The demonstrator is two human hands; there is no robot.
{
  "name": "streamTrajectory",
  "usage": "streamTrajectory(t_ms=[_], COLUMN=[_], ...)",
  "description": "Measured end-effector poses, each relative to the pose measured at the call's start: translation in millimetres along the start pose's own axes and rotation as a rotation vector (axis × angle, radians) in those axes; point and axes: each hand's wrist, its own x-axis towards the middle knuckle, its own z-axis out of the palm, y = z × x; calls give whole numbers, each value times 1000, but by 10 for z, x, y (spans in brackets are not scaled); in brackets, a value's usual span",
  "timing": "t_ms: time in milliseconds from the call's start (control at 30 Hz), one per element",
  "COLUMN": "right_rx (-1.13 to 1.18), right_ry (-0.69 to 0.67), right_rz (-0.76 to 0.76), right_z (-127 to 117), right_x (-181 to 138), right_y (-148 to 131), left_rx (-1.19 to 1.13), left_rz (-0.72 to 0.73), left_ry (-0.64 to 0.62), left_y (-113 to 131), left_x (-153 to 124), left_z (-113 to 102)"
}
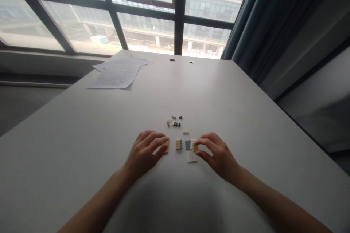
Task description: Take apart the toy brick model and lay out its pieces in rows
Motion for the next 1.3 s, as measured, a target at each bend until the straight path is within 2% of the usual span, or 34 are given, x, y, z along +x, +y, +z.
streamTrajectory(t_ms=[100, 233, 633, 833, 900, 1000, 1067, 1167, 1300], right_rx=[-186, -222, -103, -189, -195, -184, -179, -179, -189], right_ry=[7, -72, -143, -230, -195, -74, 10, 80, 100], right_rz=[-177, -186, -79, -103, -88, -9, 57, 118, 128], right_z=[116, 250, 508, 525, 472, 356, 285, 228, 240], right_x=[13, 52, 7, -60, -81, -82, -65, -41, -35], right_y=[-105, -183, -202, -190, -155, -46, 47, 166, 239], left_rx=[-88, -107, -67, -110, -106, -54, -5, 52, 69], left_rz=[42, 32, -114, -162, -139, -156, -186, -150, -79], left_ry=[1, -47, -170, -334, -362, -363, -377, -476, -531], left_y=[272, 448, 503, 486, 435, 300, 198, 95, 67], left_x=[61, 59, -100, -171, -82, 205, 442, 726, 866], left_z=[8, 2, -86, -76, -86, -32, 79, 318, 576])
